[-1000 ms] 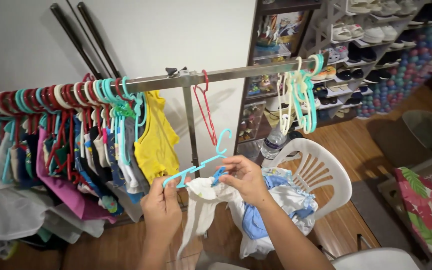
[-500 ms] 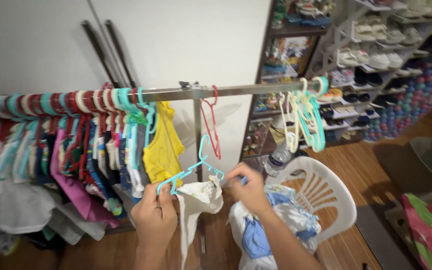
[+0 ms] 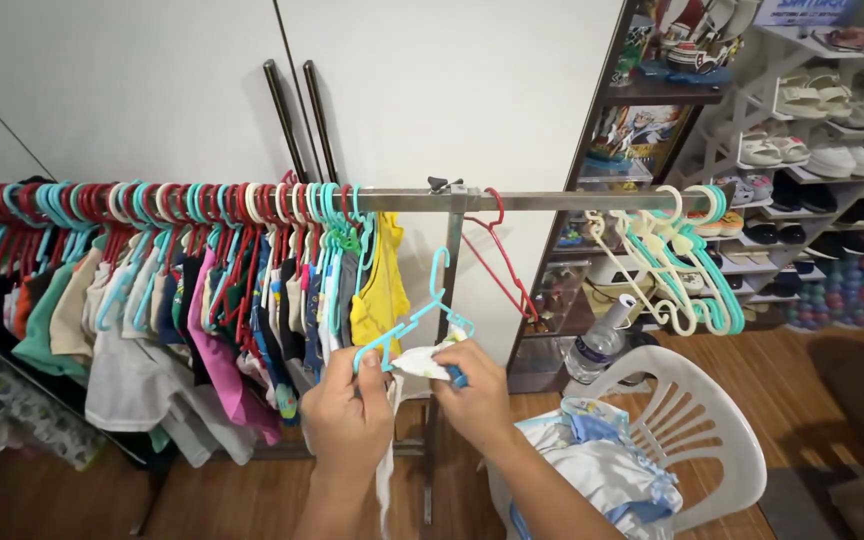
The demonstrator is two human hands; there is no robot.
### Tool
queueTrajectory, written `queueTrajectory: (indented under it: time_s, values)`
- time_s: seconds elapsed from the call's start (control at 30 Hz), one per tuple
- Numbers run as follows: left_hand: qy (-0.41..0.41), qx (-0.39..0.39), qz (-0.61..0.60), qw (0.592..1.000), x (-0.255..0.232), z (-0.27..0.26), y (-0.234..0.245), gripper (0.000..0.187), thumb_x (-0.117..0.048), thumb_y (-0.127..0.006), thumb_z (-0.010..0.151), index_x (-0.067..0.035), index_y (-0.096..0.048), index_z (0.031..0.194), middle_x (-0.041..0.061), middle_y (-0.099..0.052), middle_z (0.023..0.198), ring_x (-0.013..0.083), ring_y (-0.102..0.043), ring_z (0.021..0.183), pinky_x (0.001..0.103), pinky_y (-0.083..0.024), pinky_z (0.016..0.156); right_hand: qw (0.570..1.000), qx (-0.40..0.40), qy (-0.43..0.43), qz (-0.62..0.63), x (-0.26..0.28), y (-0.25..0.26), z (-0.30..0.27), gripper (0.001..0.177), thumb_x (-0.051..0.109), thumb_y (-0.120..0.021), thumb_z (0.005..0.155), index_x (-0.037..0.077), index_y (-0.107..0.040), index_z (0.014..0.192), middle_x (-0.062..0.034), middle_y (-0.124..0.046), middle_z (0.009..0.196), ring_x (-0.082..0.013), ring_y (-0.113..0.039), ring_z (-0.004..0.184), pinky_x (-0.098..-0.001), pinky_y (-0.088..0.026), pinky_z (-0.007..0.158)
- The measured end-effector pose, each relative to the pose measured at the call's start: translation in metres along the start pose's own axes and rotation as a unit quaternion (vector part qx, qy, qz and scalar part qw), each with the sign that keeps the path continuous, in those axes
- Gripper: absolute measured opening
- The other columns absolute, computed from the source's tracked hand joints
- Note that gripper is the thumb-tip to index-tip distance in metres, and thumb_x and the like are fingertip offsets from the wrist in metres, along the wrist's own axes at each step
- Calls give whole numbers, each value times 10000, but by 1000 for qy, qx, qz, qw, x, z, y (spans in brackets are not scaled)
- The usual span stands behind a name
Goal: Sort and organize baby clothes on hangers and in a basket.
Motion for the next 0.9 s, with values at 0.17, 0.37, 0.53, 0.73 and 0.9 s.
queueTrajectory:
  time_s: [0.17,0.37,0.53,0.73,0.9]
  values:
    - [-33,0,4,999,-3,10,1,157,-133,-606,998,-17,-684,927,96,-674,642,194,-666,516,324,-488,513,987,-64,-89,116,-54,20,-19,193,-86,-653,866,8,-657,1034,-103,-724,1034,-189,-705,919,-289,-560,795]
    - [-11,25,-65,998,-5,11,-4,172,-137,-590,1008,-2,-666,936,77,-712,682,144,-704,561,291,-521,528,856,-245,-300,342,-124,84,-31,259,-64,-556,916,41,-636,1139,-76,-695,1016,-154,-690,878,-315,-586,770]
    - [62,67,-177,980,4,4,-15,189,-143,-567,1016,-2,-659,931,66,-735,736,112,-755,618,270,-561,540,774,-281,-310,474,-121,112,-21,190,43,-546,985,69,-631,1154,-82,-692,967,-197,-706,844,-361,-608,749]
    - [42,197,-79,976,-12,-9,-35,149,-132,-613,973,-34,-697,899,47,-754,664,123,-710,536,284,-531,518,977,-74,-200,28,-46,92,-10,178,-16,-721,849,32,-773,1013,-54,-753,928,-168,-685,806,-302,-547,712]
    - [28,204,-152,967,-10,-24,-49,135,-108,-609,979,-17,-696,932,51,-773,732,119,-739,602,272,-550,550,991,-29,-100,-80,-20,80,-5,241,12,-841,734,98,-817,958,-63,-664,829,-178,-636,678,-305,-493,577]
Point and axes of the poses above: each hand's wrist, its own z-axis towards the middle knuckle, its own y-axis out of the back of the hand, x = y × z, the point moved 1 cm from there along z, towards the middle knuckle
